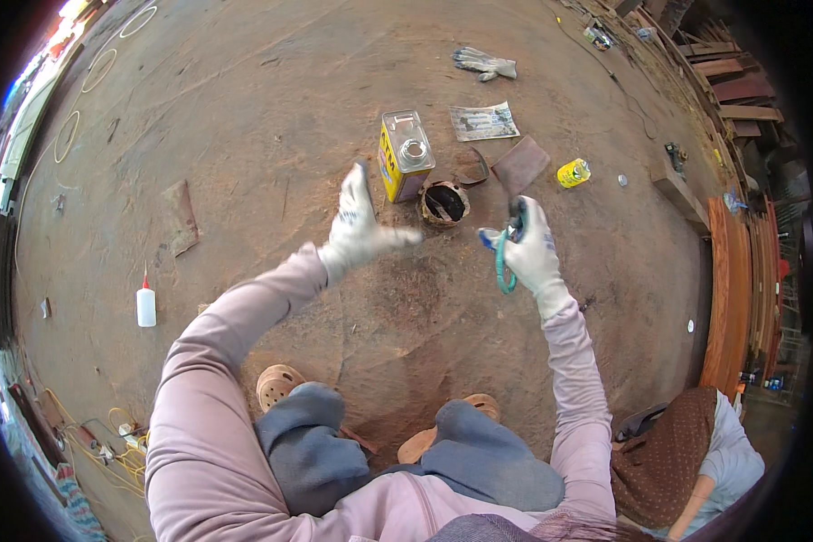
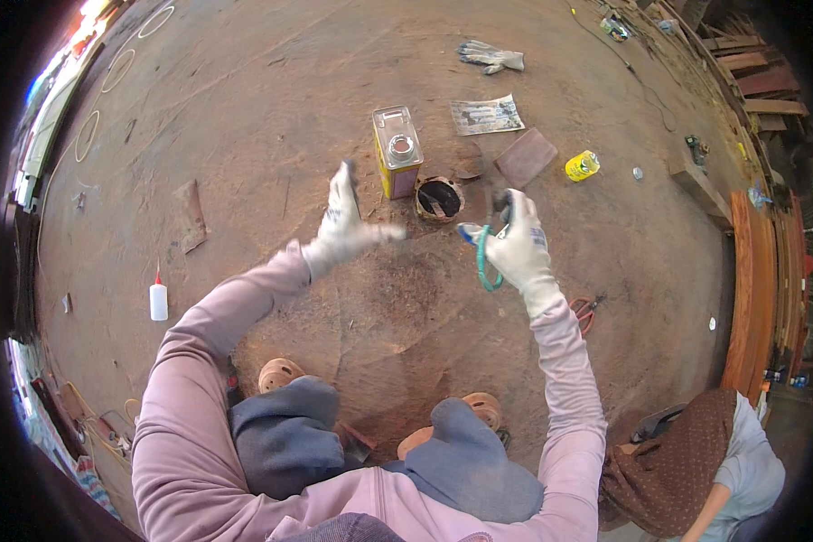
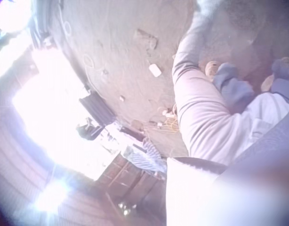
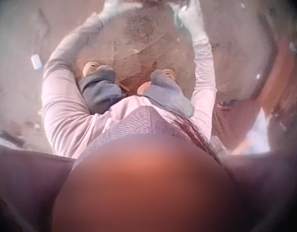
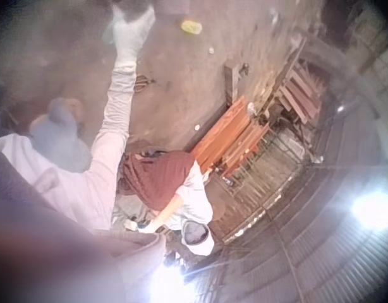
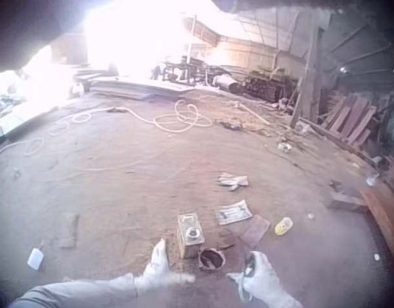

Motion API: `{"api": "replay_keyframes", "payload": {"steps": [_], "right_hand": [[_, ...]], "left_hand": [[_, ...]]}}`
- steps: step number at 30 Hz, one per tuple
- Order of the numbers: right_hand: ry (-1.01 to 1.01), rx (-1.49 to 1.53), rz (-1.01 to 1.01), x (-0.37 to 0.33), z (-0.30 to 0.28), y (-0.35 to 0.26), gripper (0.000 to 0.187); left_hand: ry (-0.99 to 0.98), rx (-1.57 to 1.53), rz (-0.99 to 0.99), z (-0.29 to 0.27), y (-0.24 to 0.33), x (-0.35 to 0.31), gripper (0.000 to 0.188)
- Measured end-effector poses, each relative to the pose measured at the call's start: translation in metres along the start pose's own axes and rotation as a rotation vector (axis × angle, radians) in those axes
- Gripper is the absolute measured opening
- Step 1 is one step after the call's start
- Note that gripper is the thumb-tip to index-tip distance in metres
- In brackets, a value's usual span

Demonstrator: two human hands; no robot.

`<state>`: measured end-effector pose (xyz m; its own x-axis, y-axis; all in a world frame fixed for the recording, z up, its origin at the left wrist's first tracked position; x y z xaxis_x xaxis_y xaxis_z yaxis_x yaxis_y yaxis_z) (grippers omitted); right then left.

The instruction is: The person cleans a green metal window frame with a brush, then uses scissors to open a yellow paint can and pours its contents into a small container. The person wears gloves and works in a cluttered workshop.

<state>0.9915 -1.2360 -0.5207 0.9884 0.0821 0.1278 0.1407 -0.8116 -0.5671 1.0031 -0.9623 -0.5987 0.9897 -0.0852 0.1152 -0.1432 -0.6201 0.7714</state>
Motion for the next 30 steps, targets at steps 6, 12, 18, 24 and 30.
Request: {"api": "replay_keyframes", "payload": {"steps": [6, 12, 18, 24, 30], "right_hand": [[-0.087, -0.526, -0.252, 0.042, 0.041, -0.041, 0.094], [-0.132, -0.622, -0.210, 0.060, 0.056, -0.050, 0.104], [-0.167, -0.691, -0.190, 0.059, 0.060, -0.047, 0.108], [-0.175, -0.560, -0.158, 0.060, 0.057, -0.043, 0.101], [-0.137, -0.542, -0.176, 0.057, 0.050, -0.044, 0.087]], "left_hand": [[-0.095, -0.241, -0.011, 0.033, -0.064, 0.096, 0.163], [-0.408, -0.996, 0.031, 0.088, -0.082, 0.137, 0.150], [0.021, -0.067, 0.194, 0.058, -0.071, 0.126, 0.148], [0.005, -0.168, 0.201, 0.047, -0.058, 0.123, 0.145], [-0.029, -0.326, 0.165, 0.048, -0.059, 0.122, 0.142]]}}
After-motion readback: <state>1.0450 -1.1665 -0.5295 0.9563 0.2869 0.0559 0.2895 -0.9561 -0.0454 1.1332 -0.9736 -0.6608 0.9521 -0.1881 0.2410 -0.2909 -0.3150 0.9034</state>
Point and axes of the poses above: each hand's wrist, its own x-axis towards the middle knuckle, its own z-axis out of the palm, y = z × x, the point moved 6 cm from there along x, towards the middle knuckle, and after that the axes turned 1 degree about -x, right-handed, at the moved point
